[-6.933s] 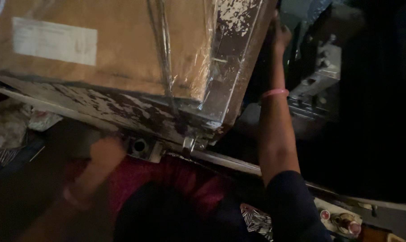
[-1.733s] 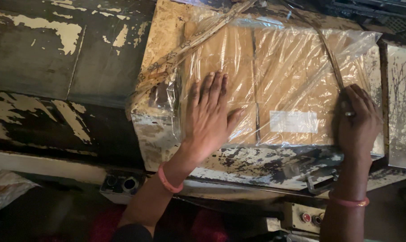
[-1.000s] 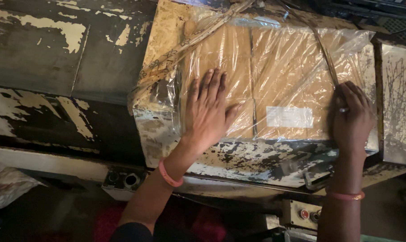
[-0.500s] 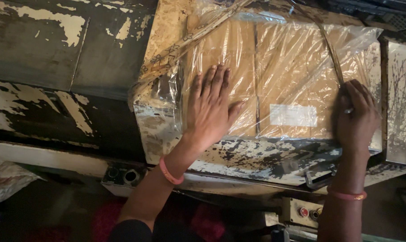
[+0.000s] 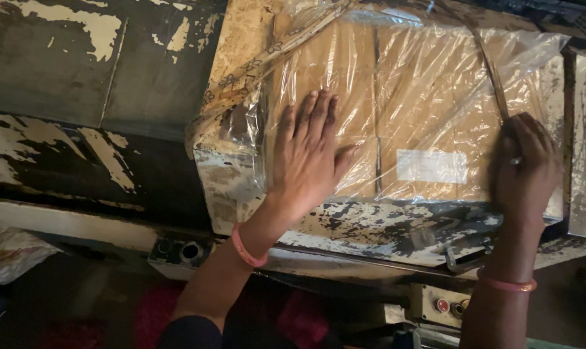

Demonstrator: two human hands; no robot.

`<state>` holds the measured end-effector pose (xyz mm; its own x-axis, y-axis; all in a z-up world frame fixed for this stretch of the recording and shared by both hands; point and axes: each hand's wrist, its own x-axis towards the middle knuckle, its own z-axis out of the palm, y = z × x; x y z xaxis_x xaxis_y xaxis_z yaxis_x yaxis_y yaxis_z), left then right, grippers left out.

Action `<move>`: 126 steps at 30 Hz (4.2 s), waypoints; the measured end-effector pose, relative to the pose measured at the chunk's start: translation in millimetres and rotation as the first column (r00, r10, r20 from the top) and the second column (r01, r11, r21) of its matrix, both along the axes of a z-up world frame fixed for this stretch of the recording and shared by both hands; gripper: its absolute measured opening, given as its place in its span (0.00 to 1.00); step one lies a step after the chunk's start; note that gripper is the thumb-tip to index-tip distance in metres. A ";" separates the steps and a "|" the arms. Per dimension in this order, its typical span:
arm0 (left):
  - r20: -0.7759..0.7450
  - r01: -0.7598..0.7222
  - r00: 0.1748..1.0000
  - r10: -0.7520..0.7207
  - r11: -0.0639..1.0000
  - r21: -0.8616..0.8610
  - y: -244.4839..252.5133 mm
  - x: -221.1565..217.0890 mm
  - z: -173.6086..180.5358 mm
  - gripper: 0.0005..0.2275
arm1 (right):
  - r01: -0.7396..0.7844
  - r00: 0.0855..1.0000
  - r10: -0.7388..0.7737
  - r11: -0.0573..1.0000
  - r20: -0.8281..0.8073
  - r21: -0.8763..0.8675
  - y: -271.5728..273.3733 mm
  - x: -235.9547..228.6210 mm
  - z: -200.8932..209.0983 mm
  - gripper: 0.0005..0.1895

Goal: The person repeatedly staples a plastic-wrapped cardboard box using a handheld stapler. They position the box, press down, and apply staples along the edges, then reposition the box to continue stapling.

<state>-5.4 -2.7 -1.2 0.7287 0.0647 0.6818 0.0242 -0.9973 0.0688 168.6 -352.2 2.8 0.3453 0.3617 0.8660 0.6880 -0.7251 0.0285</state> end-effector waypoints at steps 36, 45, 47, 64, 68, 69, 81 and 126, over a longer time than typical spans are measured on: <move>0.026 0.006 1.000 -0.006 1.000 -0.001 -0.5 1.5 -2.9 0.37 | 0.034 0.999 -0.034 0.999 -0.026 0.006 -0.9 0.1 -2.2 0.16; 0.037 0.009 0.999 -0.009 1.000 0.020 0.5 2.8 -3.5 0.36 | 0.015 0.999 -0.014 1.000 -0.029 0.017 -2.3 -0.8 -3.8 0.16; 0.018 0.008 1.000 -0.008 1.000 0.023 1.1 2.6 -3.2 0.36 | 0.034 0.999 -0.034 0.999 -0.016 0.000 -1.1 -0.7 -2.7 0.15; -0.028 0.006 1.000 -0.005 1.000 0.008 3.4 7.8 -3.4 0.37 | -0.021 0.999 0.024 0.998 -0.044 0.060 14.5 -17.8 14.3 0.13; -0.029 0.015 0.999 -0.015 1.000 -0.005 2.8 6.6 -2.7 0.36 | -0.015 0.996 0.021 0.998 -0.088 0.068 9.4 -16.2 11.5 0.18; -0.036 0.024 0.999 -0.024 1.000 -0.021 2.5 6.1 -3.2 0.36 | 0.001 0.995 0.006 0.997 -0.101 0.071 8.8 -15.8 10.7 0.18; -0.045 0.023 0.999 -0.024 1.000 -0.016 5.6 9.9 -8.3 0.37 | 0.048 0.991 -0.038 0.996 -0.128 0.076 7.0 -11.7 7.6 0.19; -0.072 0.395 0.480 -0.874 0.289 -0.872 -319.5 86.1 -175.2 0.16 | 0.386 0.423 0.478 0.674 -0.770 0.630 -157.4 -160.6 -133.2 0.12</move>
<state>80.7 -322.3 -176.4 0.9094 -0.3521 0.2213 -0.3288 -0.2827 0.9011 8.0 -509.6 -130.4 0.9956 -0.0797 0.0489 0.0342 -0.1760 -0.9838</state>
